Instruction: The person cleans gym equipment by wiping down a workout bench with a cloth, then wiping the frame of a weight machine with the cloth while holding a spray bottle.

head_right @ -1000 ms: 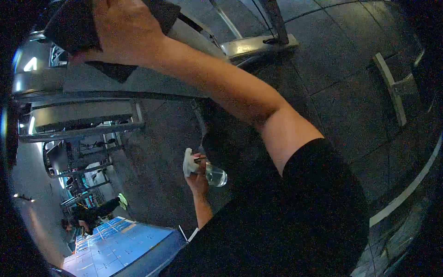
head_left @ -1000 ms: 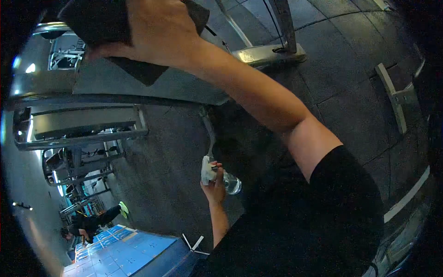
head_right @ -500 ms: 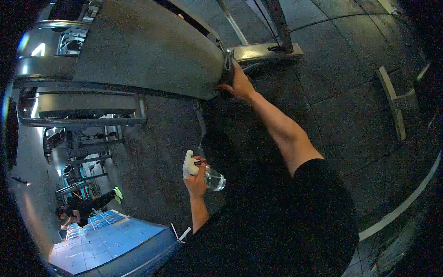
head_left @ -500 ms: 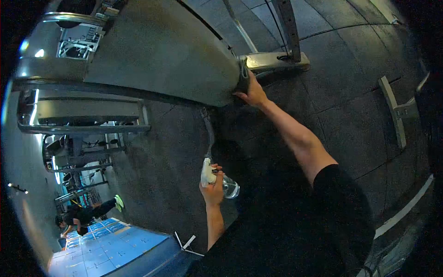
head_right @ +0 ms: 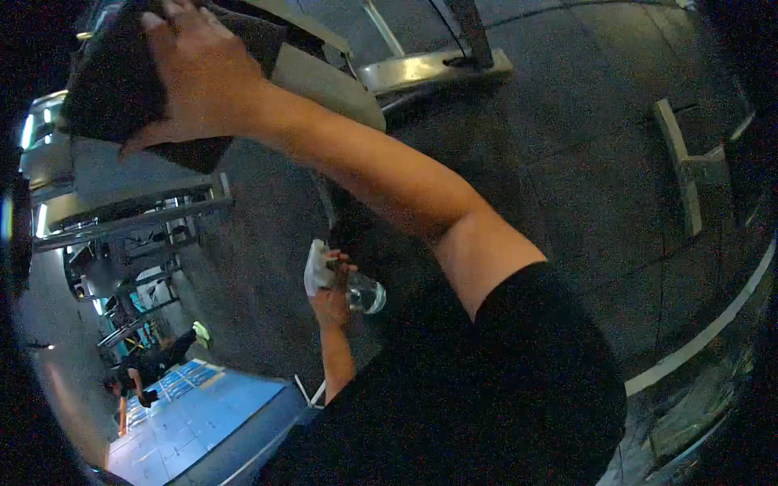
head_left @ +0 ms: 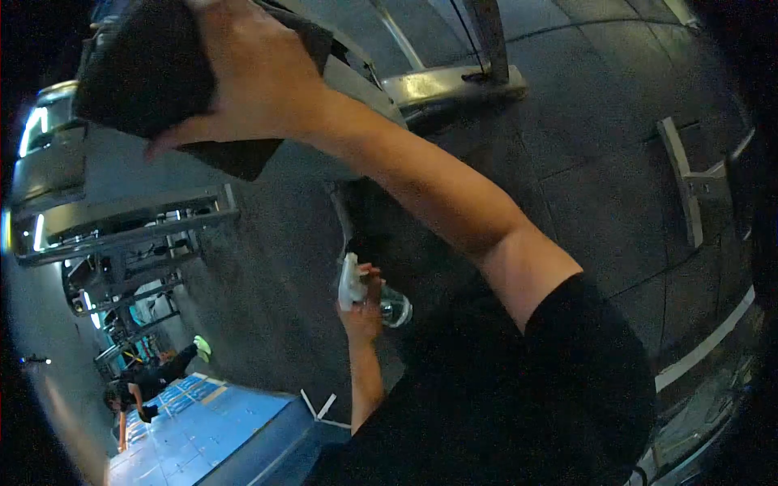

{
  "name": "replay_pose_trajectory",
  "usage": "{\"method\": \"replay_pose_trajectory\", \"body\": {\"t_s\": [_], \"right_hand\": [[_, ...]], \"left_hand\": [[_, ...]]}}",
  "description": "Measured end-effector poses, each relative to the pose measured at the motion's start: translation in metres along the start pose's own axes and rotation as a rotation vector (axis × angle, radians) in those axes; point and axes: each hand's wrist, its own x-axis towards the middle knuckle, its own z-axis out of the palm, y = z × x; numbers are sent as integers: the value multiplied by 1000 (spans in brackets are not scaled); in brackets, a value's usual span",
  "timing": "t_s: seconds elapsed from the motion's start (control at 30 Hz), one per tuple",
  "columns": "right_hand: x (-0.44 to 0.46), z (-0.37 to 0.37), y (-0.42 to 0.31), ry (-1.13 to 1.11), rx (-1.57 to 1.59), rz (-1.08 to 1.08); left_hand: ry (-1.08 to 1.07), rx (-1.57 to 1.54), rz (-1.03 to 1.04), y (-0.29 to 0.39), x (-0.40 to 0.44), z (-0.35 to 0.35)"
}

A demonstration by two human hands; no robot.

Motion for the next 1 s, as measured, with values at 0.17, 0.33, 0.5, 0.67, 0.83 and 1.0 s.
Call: {"method": "replay_pose_trajectory", "body": {"t_s": [0.17, 0.33, 0.5, 0.67, 0.83, 1.0], "right_hand": [[-117, -48, 95, -192, 150, 281], [-315, -89, 168, -171, 206, 803], [-285, -69, 146, -163, 131, 884], [-91, -35, 69, -218, 198, 305], [25, -51, 55, -942, 765, 336], [-147, -27, 101, -20, -84, 250]], "left_hand": [[12, 89, -15, 5, 21, 15], [54, 110, -151, 8, 13, 26], [46, 154, -131, 7, 10, 33], [76, 357, 202, -14, 7, 22], [113, 29, 117, -8, 19, 13], [68, -66, 151, 16, 41, -13]]}}
